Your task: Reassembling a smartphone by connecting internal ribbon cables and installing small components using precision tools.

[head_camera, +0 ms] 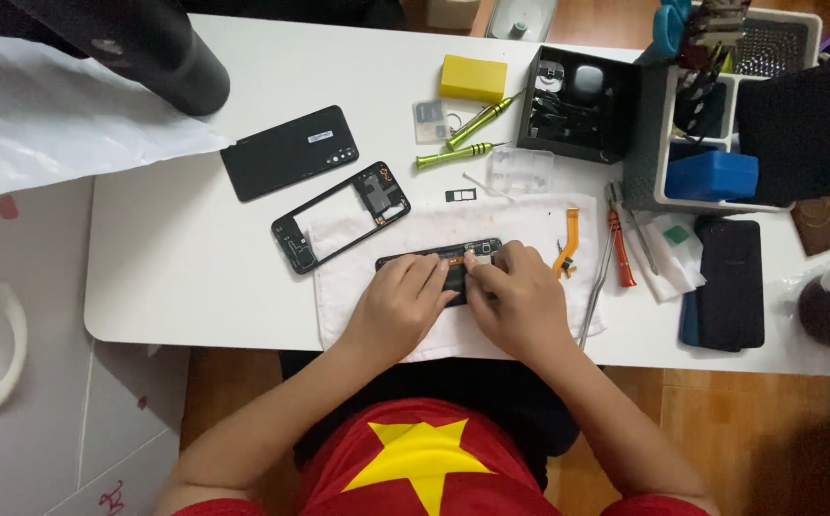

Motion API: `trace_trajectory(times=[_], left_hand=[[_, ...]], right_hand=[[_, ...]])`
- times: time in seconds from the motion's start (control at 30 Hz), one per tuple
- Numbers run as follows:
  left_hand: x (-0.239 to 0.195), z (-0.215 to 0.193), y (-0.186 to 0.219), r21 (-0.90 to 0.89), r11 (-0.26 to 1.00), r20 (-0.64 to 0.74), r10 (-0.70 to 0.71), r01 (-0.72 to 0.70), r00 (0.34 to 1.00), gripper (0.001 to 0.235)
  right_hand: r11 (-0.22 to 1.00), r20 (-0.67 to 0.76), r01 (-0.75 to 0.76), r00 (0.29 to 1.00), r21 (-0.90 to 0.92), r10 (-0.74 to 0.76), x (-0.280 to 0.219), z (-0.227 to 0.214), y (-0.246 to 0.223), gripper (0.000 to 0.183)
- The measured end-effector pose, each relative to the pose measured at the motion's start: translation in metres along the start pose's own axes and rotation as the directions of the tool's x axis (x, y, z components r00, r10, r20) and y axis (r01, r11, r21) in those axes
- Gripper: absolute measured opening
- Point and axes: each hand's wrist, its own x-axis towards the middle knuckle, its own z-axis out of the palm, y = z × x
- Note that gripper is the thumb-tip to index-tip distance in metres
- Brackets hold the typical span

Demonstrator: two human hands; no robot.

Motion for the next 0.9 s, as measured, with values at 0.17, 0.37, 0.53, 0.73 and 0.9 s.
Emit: trace_trajectory(times=[0.17,0.37,0.53,0.73,0.9], left_hand=[[-0.001,-0.001,-0.002,-0.004,1.000,-0.032,0.023,-0.023,0.999,0.027],[0.001,-0.003,-0.001,-0.015,1.000,-0.051,0.013,-0.013,0.999,0.026],[-0.001,-0.001,-0.001,-0.006,1.000,-0.062,0.016,-0.016,0.998,0.027],[-0.002,-0.001,-0.001,-0.001,1.000,-0.055,0.010,-0.010,0.998,0.027],[-0.005,0.002,0.000,-0.003,1.000,-0.045,-0.012,0.012,0.999,0.026]], right_hand=[[0.983,-0.040,-0.078,0.996,0.164,0.085,-0.007,-0.002,0.009,0.017],[0.995,-0.220,0.001,0.975,0.099,0.021,-0.010,0.000,0.008,0.022],[0.989,-0.230,0.132,0.962,-0.072,-0.145,-0.011,0.008,0.013,0.028],[0.976,-0.179,0.149,0.968,-0.160,-0.177,-0.004,-0.001,0.002,0.019],[0.959,0.106,0.229,0.971,-0.166,-0.214,0.020,-0.018,0.000,0.009]])
